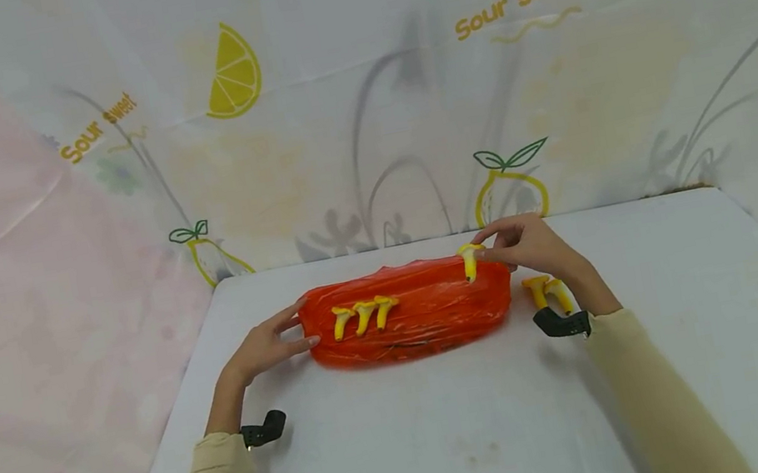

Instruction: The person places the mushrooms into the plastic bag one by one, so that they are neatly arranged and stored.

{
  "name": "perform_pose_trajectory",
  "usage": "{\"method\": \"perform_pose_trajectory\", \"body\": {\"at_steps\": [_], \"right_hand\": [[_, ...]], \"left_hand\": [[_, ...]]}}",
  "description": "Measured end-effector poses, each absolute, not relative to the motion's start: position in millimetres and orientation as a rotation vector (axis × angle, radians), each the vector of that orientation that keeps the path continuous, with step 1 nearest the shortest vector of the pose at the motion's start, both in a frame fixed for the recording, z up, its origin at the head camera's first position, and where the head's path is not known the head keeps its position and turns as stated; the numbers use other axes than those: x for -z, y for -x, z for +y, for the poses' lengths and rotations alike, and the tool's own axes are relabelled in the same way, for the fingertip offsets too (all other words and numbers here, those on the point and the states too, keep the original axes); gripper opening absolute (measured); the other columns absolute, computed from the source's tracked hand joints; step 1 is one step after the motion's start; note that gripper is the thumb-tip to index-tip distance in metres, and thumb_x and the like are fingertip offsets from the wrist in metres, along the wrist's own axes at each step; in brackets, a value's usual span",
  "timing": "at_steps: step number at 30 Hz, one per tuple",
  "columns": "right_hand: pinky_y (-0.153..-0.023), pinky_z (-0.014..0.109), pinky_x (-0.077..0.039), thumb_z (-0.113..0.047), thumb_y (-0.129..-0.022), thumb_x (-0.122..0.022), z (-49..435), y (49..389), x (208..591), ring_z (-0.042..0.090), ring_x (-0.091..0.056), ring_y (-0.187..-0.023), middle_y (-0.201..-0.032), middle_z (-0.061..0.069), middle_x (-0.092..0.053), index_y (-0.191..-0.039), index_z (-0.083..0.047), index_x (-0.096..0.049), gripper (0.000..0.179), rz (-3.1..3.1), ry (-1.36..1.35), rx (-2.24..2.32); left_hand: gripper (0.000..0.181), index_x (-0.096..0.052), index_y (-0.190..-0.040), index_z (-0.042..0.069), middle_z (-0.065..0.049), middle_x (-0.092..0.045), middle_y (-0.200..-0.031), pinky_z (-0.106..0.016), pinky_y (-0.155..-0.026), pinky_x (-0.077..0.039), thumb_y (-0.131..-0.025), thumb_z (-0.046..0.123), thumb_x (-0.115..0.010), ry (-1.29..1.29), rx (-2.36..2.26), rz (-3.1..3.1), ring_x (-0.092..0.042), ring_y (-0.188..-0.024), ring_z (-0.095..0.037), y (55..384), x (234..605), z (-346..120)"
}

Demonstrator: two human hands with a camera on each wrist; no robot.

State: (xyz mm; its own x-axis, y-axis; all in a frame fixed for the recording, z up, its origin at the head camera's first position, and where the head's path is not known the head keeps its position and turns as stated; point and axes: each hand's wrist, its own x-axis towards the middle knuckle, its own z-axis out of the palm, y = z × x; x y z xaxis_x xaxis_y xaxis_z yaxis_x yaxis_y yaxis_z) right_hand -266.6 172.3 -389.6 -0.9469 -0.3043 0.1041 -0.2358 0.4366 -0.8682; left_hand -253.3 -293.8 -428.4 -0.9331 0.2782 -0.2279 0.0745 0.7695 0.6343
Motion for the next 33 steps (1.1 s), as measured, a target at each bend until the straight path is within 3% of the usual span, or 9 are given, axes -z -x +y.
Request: {"method": "perform_pose_trajectory", "body": {"at_steps": [4,11,24,33], "right_hand": [[-0.059,0.033,-0.052,-0.023,-0.089,-0.074,165,271,394,0.029,-0.055,-0.066,-0.08,0.023,-0.063,-0.112,-0.005,-0.072,0.029,2.608,0.512,1.539],[-0.056,0.028,-0.048,-0.022,-0.089,-0.074,152,275,397,0.025,-0.053,-0.064,-0.07,0.01,-0.059,-0.108,-0.006,-0.073,0.024,2.617,0.524,1.51],[-0.05,0.027,-0.038,-0.024,-0.087,-0.077,124,278,401,0.022,-0.049,-0.059,-0.066,0.008,-0.058,-0.1,-0.013,-0.076,0.018,2.594,0.606,1.581],[-0.045,0.025,-0.039,-0.018,-0.087,-0.077,104,285,416,0.018,-0.048,-0.05,-0.06,0.008,-0.057,-0.1,-0.01,-0.076,0.016,2.548,0.659,1.643]], "left_hand": [[0.087,-0.029,-0.157,0.021,-0.02,-0.045,-0.148,-0.062,-0.098,-0.043,-0.086,0.049,-0.072,-0.272,-0.93,2.656,-0.036,-0.136,-0.045,252,429,-295],[0.087,-0.03,-0.157,0.02,-0.02,-0.044,-0.148,-0.061,-0.099,-0.043,-0.086,0.05,-0.072,-0.269,-0.926,2.662,-0.036,-0.136,-0.044,253,428,-294],[0.087,-0.029,-0.157,0.021,-0.02,-0.044,-0.148,-0.062,-0.099,-0.042,-0.086,0.049,-0.072,-0.281,-0.934,2.661,-0.035,-0.137,-0.044,253,427,-293],[0.087,-0.029,-0.157,0.019,-0.022,-0.043,-0.148,-0.062,-0.099,-0.042,-0.087,0.048,-0.072,-0.284,-0.93,2.658,-0.035,-0.137,-0.045,252,426,-293]]}}
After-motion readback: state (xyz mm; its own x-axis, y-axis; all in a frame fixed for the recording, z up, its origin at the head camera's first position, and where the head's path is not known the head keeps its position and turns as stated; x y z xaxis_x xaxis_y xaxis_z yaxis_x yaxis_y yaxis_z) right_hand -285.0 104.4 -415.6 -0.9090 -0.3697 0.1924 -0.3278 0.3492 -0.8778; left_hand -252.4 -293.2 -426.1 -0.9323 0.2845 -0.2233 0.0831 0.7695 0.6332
